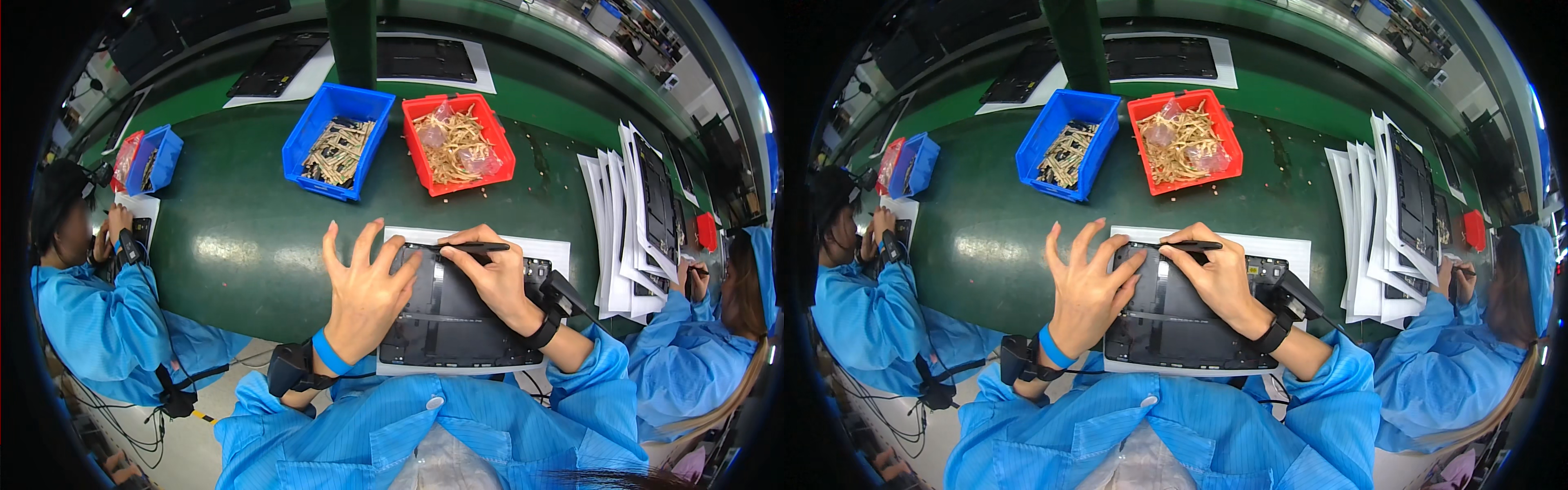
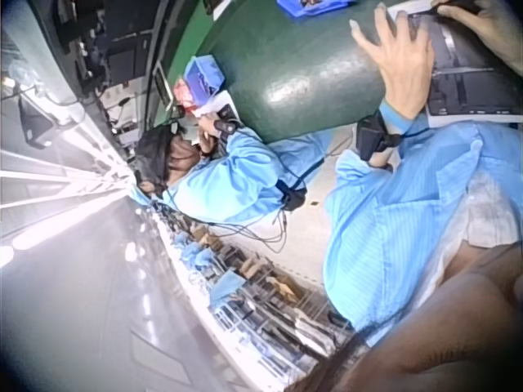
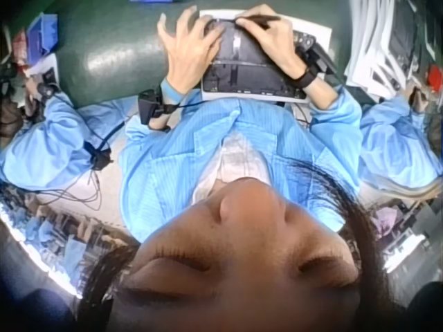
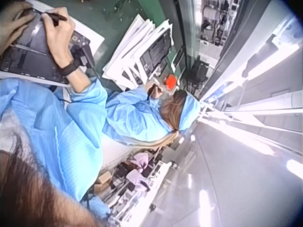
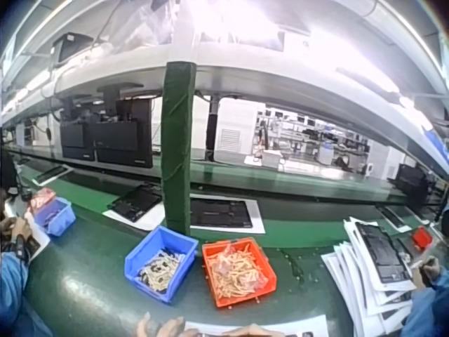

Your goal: The person assembles the internal components and ribbon cables into a plastic casing and tablet shell, securing them with adhesive tape. The person uses a precision stylus and tweezers for fine manipulation.

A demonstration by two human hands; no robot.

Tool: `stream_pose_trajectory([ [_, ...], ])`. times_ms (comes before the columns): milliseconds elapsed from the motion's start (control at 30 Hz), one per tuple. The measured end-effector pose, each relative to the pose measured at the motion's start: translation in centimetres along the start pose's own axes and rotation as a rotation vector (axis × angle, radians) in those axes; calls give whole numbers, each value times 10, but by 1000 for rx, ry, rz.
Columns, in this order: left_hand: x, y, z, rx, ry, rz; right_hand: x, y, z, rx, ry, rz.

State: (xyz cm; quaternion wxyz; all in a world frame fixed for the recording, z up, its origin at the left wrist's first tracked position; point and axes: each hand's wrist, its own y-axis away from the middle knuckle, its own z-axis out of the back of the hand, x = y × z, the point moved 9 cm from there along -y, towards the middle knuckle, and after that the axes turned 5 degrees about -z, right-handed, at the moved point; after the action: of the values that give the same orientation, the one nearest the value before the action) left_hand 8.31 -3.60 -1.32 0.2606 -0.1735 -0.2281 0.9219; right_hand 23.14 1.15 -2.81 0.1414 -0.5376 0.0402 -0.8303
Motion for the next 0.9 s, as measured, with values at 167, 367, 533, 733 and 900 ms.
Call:
stream_pose_trajectory([
  [167,-3,-3,-4,10,-32,-7,1,1,-1,-9,-4,25],
  [367,-6,-7,-7,37,-70,-89,-3,-2,12,9,-51,-14],
  [533,-2,-9,-11,70,-6,-131,-7,4,23,58,-98,-34],
  [733,2,-10,-14,111,37,-135,-2,4,20,49,-3,24],
  [900,2,-10,-12,110,46,-130,-4,4,20,38,-6,23],
])
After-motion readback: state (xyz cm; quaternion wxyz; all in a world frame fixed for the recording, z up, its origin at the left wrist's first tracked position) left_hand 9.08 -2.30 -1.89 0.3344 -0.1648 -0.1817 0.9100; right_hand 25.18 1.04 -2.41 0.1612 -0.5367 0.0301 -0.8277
